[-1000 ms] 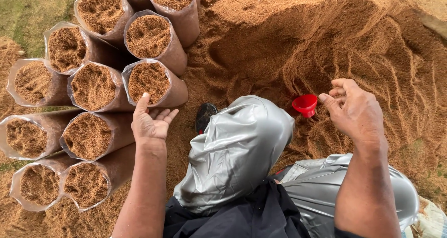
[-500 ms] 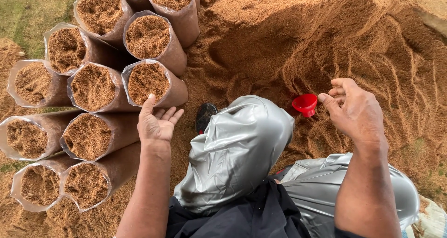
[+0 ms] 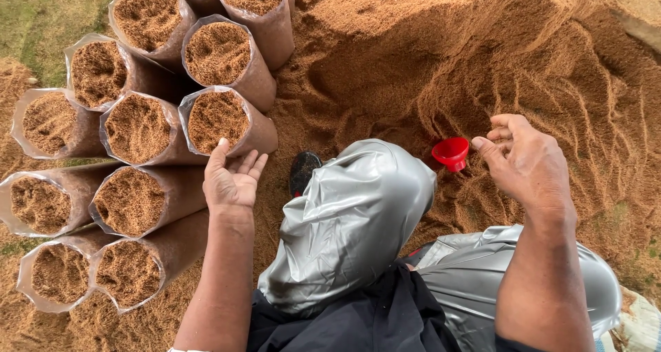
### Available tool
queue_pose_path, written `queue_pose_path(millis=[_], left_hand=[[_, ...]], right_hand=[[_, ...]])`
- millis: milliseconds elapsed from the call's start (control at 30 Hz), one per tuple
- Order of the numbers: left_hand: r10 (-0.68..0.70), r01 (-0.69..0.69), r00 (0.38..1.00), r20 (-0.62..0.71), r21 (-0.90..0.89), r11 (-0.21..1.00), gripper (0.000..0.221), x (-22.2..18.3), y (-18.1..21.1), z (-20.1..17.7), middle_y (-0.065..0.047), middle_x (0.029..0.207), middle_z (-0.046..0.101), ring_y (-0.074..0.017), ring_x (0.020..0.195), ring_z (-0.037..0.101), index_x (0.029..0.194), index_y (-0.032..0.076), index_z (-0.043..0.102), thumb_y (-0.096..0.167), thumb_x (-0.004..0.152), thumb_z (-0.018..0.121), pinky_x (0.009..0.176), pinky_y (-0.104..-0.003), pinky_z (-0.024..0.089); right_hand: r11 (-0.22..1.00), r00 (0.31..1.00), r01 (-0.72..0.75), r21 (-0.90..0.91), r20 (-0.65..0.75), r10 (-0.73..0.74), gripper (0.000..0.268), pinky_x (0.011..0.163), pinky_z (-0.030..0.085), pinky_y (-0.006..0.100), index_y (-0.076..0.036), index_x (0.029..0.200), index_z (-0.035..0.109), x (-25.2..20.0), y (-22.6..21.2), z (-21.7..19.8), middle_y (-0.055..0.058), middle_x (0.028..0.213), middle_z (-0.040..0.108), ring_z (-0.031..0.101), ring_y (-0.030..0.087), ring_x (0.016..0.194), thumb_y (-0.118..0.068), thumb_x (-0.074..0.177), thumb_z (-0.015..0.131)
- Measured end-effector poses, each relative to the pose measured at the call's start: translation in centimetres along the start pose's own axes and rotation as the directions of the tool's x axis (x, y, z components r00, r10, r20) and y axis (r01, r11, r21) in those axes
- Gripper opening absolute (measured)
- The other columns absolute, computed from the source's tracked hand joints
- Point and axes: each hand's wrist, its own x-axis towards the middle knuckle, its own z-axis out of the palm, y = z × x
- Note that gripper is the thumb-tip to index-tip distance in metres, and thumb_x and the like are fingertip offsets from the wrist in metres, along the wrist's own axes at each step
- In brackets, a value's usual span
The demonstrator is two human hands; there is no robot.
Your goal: Scooping substrate from a pile into small plastic bags and packing it down by hand.
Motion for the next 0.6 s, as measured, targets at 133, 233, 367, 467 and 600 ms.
queue_pose_path(millis=[133,233,367,467,600], left_hand=[[0.018,-0.018,1.0,0.0,0.051,0.999,0.067,-0.6,-0.5,-0.4,-0.028,0.142,0.052,-0.0496,0.124,0.062,0.134,0.004,0.049,0.012,0.074,0.078,0.101,-0.066,0.053],[-0.021,0.018,1.0,0.022,0.115,0.993,0.091,-2.3,-1.0,-0.5,-0.031,0.151,0.042,-0.0478,0.13,0.06,0.15,-0.002,0.036,0.022,0.074,0.081,0.105,-0.061,0.053],[-0.036,0.028,0.999,0.025,0.249,0.968,0.079,-4.1,-2.4,-1.1,-0.021,0.126,0.056,-0.0314,0.112,0.066,0.137,0.0,0.042,0.035,0.076,0.077,0.099,-0.043,0.057],[0.011,-0.039,0.997,0.077,0.376,0.926,0.048,-6.0,-3.0,-0.4,-0.012,0.113,0.063,-0.0199,0.097,0.064,0.113,0.007,0.053,0.041,0.084,0.072,0.085,-0.028,0.056],[0.156,-0.291,0.928,0.337,0.398,0.87,0.031,-9.0,-2.9,2.1,-0.007,0.098,0.068,-0.0112,0.076,0.059,0.099,0.008,0.062,0.037,0.091,0.064,0.066,-0.018,0.046]], right_hand=[[1.0,1.0,-0.015,0.021,0.017,0.014,0.054,0.093,0.053,0.046,-0.003,0.143,0.055,-0.8,-0.6,-1.7,0.018,0.123,0.07,0.069,0.031,0.107,-0.034,0.1,0.066],[0.983,0.986,-0.163,0.084,0.048,0.159,0.053,0.095,0.051,0.054,-0.004,0.147,0.05,-1.9,-0.8,-4.1,0.029,0.134,0.058,0.062,0.04,0.116,-0.024,0.1,0.064],[0.984,0.987,-0.025,0.174,-0.151,0.052,0.057,0.09,0.052,0.049,0.008,0.149,0.049,-3.2,6.0,-6.0,0.038,0.134,0.054,0.06,0.044,0.116,-0.013,0.1,0.07],[0.982,0.957,0.02,0.188,-0.289,0.035,0.054,0.091,0.052,0.044,0.01,0.151,0.05,-5.3,11.4,-6.9,0.038,0.132,0.06,0.064,0.04,0.114,-0.015,0.108,0.07],[0.966,0.927,-0.077,0.249,-0.339,0.161,0.045,0.09,0.051,0.04,0.012,0.148,0.05,-7.5,18.1,-5.5,0.027,0.131,0.064,0.064,0.031,0.11,-0.006,0.109,0.063]])
